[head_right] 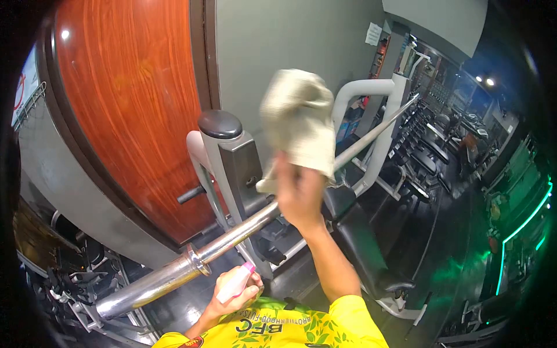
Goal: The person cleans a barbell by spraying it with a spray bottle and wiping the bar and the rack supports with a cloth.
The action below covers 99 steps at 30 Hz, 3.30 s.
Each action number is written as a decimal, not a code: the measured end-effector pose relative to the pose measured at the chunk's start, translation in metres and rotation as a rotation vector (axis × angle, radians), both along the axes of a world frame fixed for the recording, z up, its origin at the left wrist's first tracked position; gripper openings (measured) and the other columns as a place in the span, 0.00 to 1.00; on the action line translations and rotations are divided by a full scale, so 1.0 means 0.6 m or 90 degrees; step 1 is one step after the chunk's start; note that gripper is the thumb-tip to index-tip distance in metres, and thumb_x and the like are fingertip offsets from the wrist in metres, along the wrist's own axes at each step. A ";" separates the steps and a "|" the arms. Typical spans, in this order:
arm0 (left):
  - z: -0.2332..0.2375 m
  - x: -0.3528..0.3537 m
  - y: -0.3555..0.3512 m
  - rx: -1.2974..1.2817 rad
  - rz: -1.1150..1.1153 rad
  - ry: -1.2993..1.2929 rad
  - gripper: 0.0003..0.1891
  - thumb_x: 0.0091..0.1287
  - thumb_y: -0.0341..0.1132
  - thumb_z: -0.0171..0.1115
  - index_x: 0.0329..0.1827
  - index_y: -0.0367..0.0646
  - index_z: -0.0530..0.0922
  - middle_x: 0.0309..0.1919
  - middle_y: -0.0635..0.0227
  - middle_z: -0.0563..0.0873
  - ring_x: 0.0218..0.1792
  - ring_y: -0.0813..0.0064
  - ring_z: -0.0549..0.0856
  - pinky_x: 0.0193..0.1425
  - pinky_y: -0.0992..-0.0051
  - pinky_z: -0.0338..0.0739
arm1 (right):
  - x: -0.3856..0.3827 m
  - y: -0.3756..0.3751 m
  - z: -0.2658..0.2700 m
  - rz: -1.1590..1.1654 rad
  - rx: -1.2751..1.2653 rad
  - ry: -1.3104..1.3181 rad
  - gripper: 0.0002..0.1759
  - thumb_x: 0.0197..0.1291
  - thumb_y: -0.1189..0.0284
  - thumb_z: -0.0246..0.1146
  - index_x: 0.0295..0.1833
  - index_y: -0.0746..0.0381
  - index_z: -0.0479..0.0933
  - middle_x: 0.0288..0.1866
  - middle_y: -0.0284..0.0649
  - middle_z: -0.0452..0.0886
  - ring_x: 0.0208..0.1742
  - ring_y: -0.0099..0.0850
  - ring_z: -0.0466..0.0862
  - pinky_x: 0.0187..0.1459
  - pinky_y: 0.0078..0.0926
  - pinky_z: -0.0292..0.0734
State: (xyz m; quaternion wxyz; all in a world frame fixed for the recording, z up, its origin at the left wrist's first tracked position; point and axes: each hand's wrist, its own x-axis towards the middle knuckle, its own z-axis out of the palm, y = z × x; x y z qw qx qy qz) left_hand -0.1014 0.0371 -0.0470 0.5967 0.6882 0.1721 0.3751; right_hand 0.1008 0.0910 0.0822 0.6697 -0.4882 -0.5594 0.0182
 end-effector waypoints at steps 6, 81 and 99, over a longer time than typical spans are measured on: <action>-0.005 -0.011 0.001 -0.016 0.000 0.014 0.12 0.60 0.25 0.64 0.46 0.33 0.77 0.34 0.63 0.82 0.30 0.79 0.83 0.34 0.81 0.77 | -0.030 0.080 0.161 0.058 -0.351 -0.442 0.14 0.60 0.70 0.53 0.46 0.65 0.78 0.41 0.53 0.81 0.45 0.50 0.80 0.50 0.42 0.74; -0.011 0.199 -0.037 0.055 0.191 -0.066 0.12 0.64 0.26 0.58 0.48 0.33 0.71 0.29 0.65 0.78 0.23 0.83 0.79 0.29 0.81 0.75 | 0.196 -0.205 -0.346 0.028 -0.060 0.630 0.18 0.71 0.67 0.49 0.61 0.66 0.67 0.58 0.42 0.74 0.58 0.30 0.75 0.58 0.29 0.71; 0.027 0.296 -0.016 0.051 0.217 -0.037 0.12 0.63 0.25 0.61 0.48 0.35 0.73 0.22 0.72 0.77 0.20 0.86 0.77 0.25 0.82 0.72 | 0.321 -0.244 -0.326 0.223 0.035 0.881 0.25 0.67 0.54 0.52 0.64 0.56 0.65 0.60 0.38 0.73 0.57 0.38 0.76 0.56 0.42 0.75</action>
